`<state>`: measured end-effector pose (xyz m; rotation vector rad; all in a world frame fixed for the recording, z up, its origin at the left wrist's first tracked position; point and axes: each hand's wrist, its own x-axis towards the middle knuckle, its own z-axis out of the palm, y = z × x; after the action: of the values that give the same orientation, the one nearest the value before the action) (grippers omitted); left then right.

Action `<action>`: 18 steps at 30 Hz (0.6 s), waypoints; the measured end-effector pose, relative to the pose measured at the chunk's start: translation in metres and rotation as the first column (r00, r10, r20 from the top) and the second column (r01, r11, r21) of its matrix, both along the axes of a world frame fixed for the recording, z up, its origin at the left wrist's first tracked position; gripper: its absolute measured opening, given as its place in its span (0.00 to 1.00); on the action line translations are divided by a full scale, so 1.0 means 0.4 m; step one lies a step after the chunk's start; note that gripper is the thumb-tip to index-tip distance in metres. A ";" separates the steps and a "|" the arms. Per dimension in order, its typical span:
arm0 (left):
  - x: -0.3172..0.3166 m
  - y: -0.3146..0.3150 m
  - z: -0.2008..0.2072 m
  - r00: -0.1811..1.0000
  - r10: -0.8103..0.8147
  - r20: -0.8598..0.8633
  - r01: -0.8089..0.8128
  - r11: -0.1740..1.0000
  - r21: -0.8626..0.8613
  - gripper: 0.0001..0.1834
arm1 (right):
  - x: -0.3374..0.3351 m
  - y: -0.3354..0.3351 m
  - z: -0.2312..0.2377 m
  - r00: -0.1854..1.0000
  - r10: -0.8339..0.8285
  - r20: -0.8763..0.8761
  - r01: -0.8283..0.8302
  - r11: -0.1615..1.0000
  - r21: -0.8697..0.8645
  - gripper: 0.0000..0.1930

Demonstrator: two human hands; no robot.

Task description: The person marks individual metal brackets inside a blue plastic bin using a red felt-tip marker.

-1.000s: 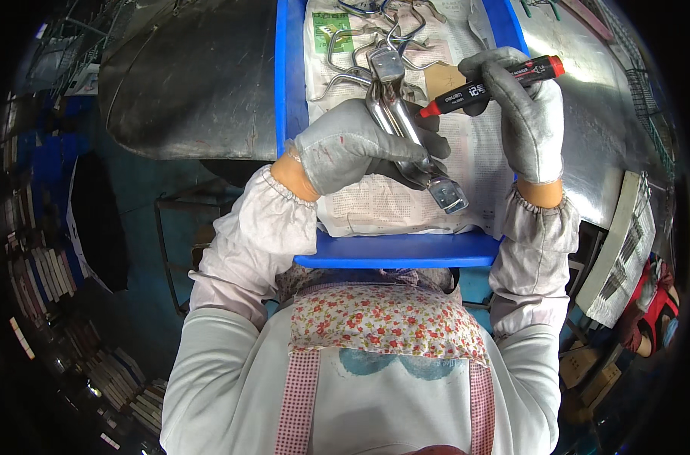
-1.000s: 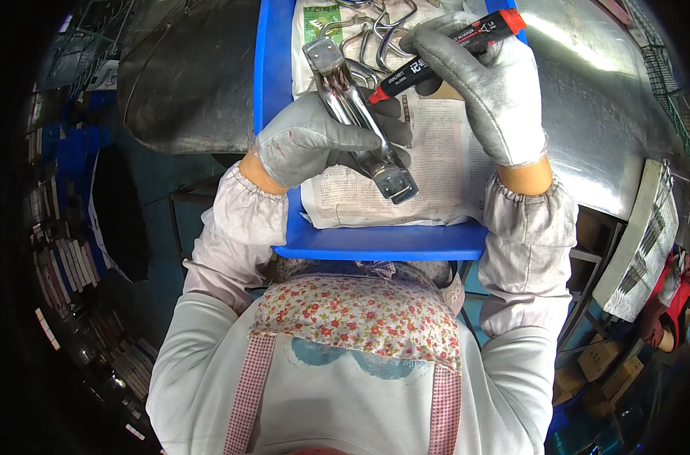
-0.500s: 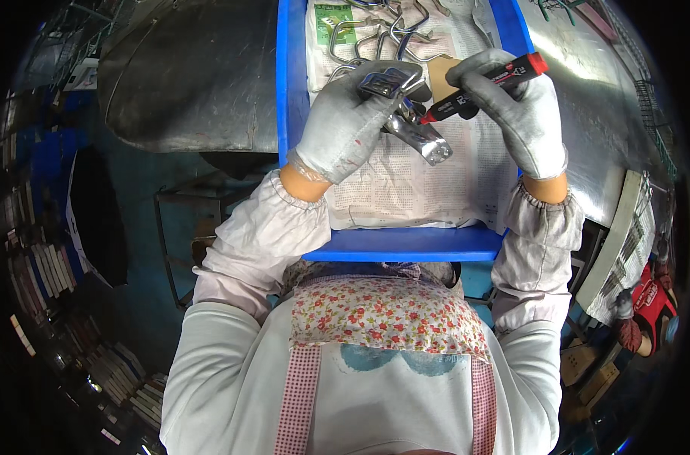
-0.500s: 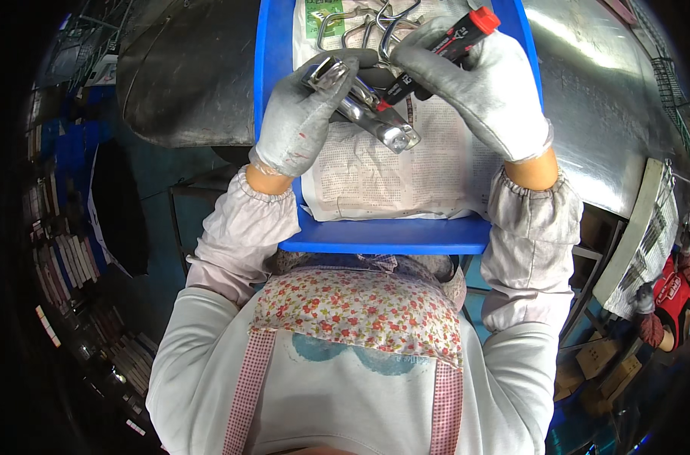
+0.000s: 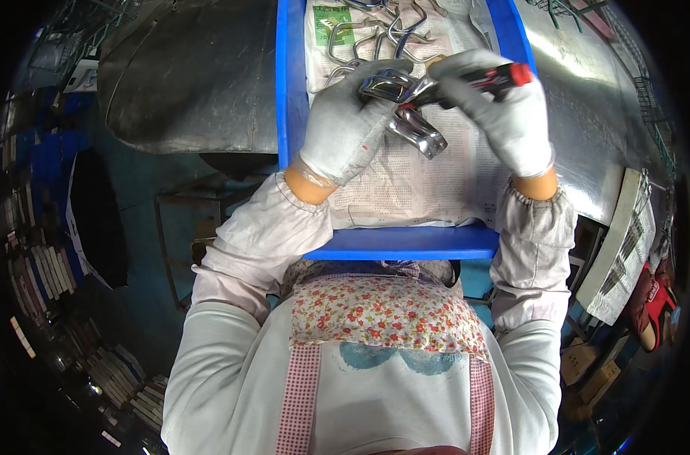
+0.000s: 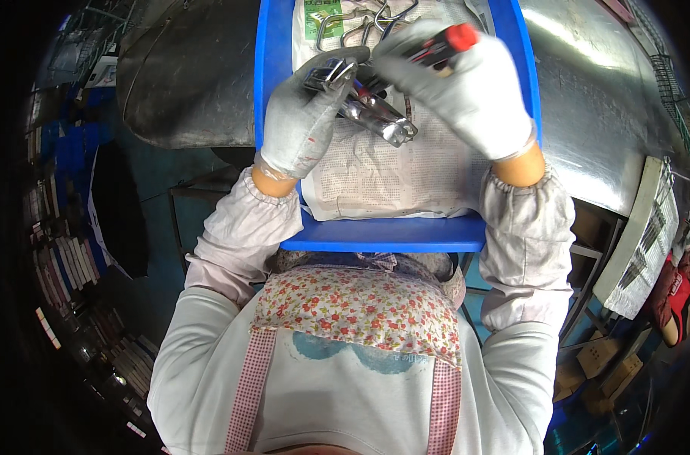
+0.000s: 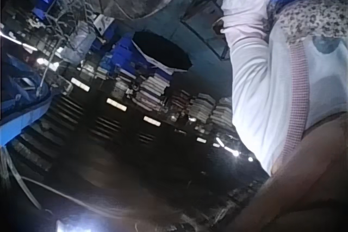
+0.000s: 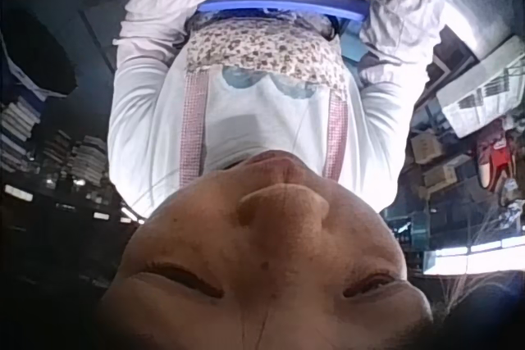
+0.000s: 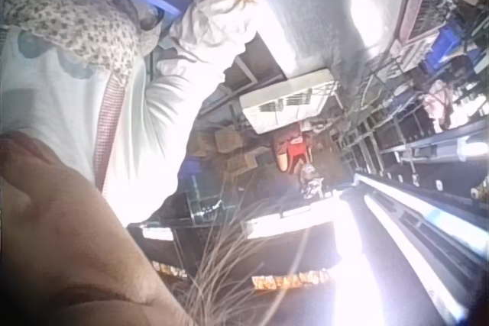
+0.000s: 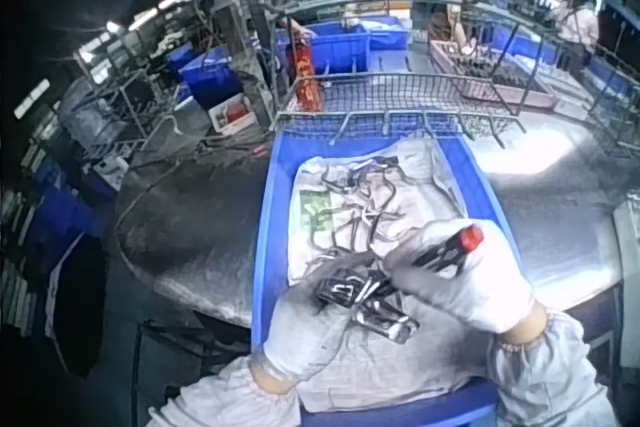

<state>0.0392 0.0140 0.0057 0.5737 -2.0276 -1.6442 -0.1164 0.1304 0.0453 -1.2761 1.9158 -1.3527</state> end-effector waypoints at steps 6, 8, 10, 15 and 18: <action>-0.005 0.015 0.006 0.999 0.035 0.024 -0.034 0.998 -0.045 0.20 | -0.015 0.010 -0.002 0.978 0.103 -0.182 -0.099 0.995 0.030 0.08; -0.004 0.018 0.006 1.000 0.027 -0.006 -0.027 0.999 0.045 0.23 | -0.016 0.007 0.000 0.981 0.078 -0.180 -0.059 0.992 0.110 0.07; -0.005 0.015 -0.012 0.996 0.069 -0.056 -0.072 0.996 -0.054 0.24 | -0.019 0.006 -0.001 0.998 -0.057 0.029 0.059 0.997 -0.053 0.08; -0.005 0.011 -0.022 0.986 0.106 -0.128 -0.128 0.976 -0.178 0.25 | -0.010 0.003 0.001 0.990 0.087 -0.109 -0.088 0.996 -0.005 0.07; -0.012 0.009 -0.036 0.980 0.127 -0.155 -0.143 0.985 -0.098 0.25 | -0.049 0.013 -0.016 0.986 -0.059 0.155 0.069 0.996 -0.058 0.07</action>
<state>0.0345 0.0175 -0.0089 0.5221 -1.9128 -1.4443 -0.1361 0.1356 0.0388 -1.1126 1.8356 -1.5092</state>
